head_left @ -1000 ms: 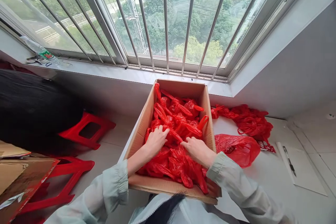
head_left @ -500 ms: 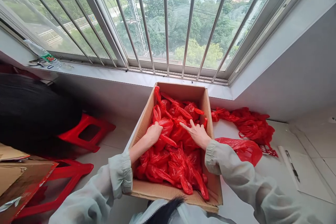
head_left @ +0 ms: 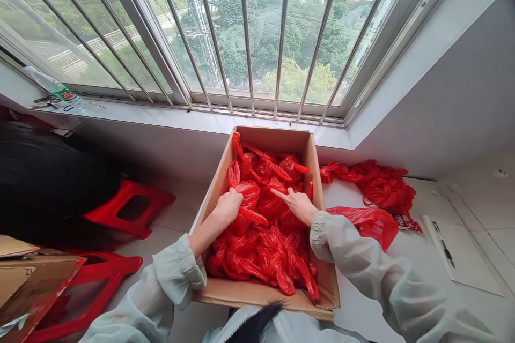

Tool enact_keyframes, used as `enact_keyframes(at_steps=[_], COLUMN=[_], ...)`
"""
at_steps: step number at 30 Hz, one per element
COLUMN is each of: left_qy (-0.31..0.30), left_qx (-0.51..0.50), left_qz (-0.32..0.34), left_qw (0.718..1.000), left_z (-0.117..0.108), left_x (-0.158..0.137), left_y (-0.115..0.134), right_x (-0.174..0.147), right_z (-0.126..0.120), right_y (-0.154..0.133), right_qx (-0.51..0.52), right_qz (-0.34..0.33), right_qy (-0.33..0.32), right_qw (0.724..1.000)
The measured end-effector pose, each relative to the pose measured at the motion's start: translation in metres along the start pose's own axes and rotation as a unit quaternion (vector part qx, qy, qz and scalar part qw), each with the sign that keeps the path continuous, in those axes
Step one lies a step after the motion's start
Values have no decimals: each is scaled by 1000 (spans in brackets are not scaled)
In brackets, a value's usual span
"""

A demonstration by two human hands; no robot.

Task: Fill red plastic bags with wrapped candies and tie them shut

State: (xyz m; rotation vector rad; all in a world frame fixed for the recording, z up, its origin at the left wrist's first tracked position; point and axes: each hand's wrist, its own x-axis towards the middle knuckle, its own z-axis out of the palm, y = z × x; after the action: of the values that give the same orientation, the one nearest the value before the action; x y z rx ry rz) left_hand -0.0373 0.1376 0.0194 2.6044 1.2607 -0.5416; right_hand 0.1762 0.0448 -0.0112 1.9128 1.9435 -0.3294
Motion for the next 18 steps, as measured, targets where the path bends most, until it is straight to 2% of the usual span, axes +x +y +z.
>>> enact_keyframes(at_steps=[4,8,13,18], left_qy=[-45,-50,-48,-51], left_qx=[23,27,21,16], left_qz=[-21,-35,-47,-44], left_qw=[999,998,998,998], left_z=[11,12,13,12], left_x=[8,9,7,8], left_y=[9,5,-1,0], right_x=[8,6,-15,-37], right_z=[-5,-15,-27,-24], right_y=[1,8,12,-5], right_qx=[14,26,33,40], right_qz=[-18,-39,-47,-57], right_qy=[-7,4,21,9], right_qw=[1000,999,998,998])
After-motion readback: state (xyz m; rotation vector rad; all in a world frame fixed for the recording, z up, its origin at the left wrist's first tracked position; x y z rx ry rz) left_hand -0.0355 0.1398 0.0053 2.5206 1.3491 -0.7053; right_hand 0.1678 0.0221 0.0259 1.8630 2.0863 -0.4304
